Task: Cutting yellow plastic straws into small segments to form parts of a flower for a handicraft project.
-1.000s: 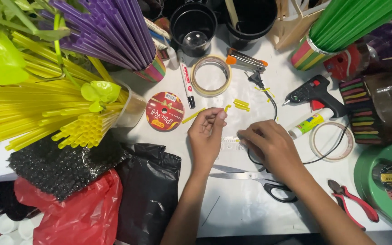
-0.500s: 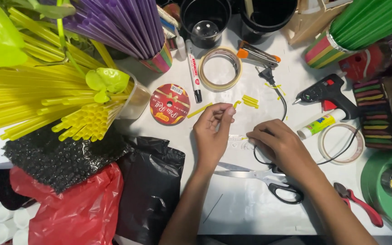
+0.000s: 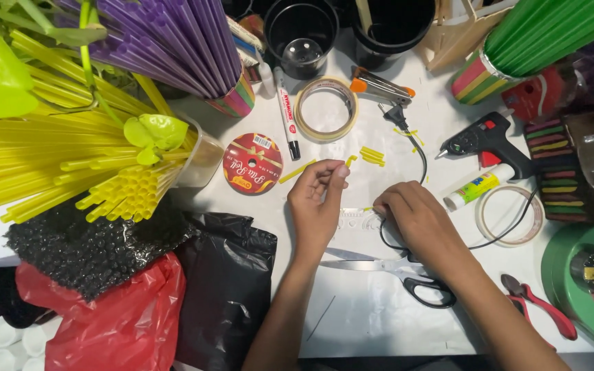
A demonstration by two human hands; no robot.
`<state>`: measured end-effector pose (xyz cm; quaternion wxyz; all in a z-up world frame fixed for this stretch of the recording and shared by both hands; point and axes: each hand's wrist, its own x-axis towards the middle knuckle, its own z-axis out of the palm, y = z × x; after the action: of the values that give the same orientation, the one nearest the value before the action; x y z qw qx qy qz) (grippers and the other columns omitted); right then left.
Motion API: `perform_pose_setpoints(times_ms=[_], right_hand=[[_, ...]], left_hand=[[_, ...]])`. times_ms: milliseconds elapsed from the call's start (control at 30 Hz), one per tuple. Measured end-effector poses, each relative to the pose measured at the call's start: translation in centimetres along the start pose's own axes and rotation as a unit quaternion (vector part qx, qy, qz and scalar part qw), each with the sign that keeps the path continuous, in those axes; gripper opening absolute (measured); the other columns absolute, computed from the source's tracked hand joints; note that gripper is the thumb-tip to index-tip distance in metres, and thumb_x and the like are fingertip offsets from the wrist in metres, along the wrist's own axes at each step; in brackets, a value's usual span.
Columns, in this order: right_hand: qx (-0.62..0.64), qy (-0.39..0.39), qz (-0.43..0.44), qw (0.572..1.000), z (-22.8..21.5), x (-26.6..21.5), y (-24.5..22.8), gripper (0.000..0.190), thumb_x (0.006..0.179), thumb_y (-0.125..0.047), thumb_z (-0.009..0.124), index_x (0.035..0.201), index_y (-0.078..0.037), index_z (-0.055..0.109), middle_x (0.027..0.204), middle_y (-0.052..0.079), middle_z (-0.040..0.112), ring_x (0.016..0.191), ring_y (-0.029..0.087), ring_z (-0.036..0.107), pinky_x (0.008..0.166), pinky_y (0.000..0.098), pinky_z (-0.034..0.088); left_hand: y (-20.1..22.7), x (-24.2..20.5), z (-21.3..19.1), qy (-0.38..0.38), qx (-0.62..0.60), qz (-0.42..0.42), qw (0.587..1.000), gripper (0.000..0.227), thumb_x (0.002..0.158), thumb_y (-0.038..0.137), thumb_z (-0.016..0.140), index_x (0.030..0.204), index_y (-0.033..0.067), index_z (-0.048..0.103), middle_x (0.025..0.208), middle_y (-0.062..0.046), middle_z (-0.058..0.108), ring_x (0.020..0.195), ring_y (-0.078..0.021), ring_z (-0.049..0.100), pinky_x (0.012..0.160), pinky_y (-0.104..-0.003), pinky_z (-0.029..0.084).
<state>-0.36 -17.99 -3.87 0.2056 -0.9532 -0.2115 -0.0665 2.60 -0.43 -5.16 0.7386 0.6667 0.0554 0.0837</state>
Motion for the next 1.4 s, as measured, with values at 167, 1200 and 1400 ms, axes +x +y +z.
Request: perform_pose_setpoints(times_ms=[167, 1200, 1400], right_hand=[[0.006, 0.07, -0.004, 0.998, 0.1, 0.7, 4.3, 0.009, 0.102, -0.015, 0.068, 0.102, -0.005, 0.069, 0.087, 0.01, 0.065, 0.087, 0.031, 0.065, 0.078, 0.0384, 0.055], [0.494, 0.127, 0.065, 0.857, -0.3, 4.2, 0.9, 0.012, 0.086, 0.002, 0.079, 0.096, 0.004, 0.076, 0.091, 0.015, 0.074, 0.071, 0.014, 0.06, 0.064, 0.0266, 0.049], [0.52, 0.161, 0.079, 0.835, 0.5, 2.7, 0.9, 0.016, 0.082, 0.001, 0.084, 0.095, 0.006, 0.076, 0.09, 0.017, 0.072, 0.07, 0.015, 0.06, 0.062, 0.0271, 0.05]], left_hand=[[0.1, 0.0, -0.1, 0.003, 0.005, -0.001, 1.0, 0.016, 0.1, 0.013, 0.069, 0.11, 0.0003, 0.07, 0.09, -0.014, 0.072, 0.081, -0.0166, 0.068, 0.083, -0.037, 0.061], [-0.5, -0.9, 1.1, -0.05, -0.106, -0.048, 0.992, 0.019, 0.09, 0.004, 0.08, 0.103, -0.006, 0.07, 0.093, -0.016, 0.073, 0.09, -0.0182, 0.074, 0.084, -0.03, 0.063], [-0.8, -1.4, 1.5, -0.051, -0.069, -0.006, 0.996, 0.013, 0.087, 0.003, 0.083, 0.095, -0.0032, 0.075, 0.092, -0.016, 0.077, 0.088, -0.0189, 0.077, 0.082, -0.031, 0.065]])
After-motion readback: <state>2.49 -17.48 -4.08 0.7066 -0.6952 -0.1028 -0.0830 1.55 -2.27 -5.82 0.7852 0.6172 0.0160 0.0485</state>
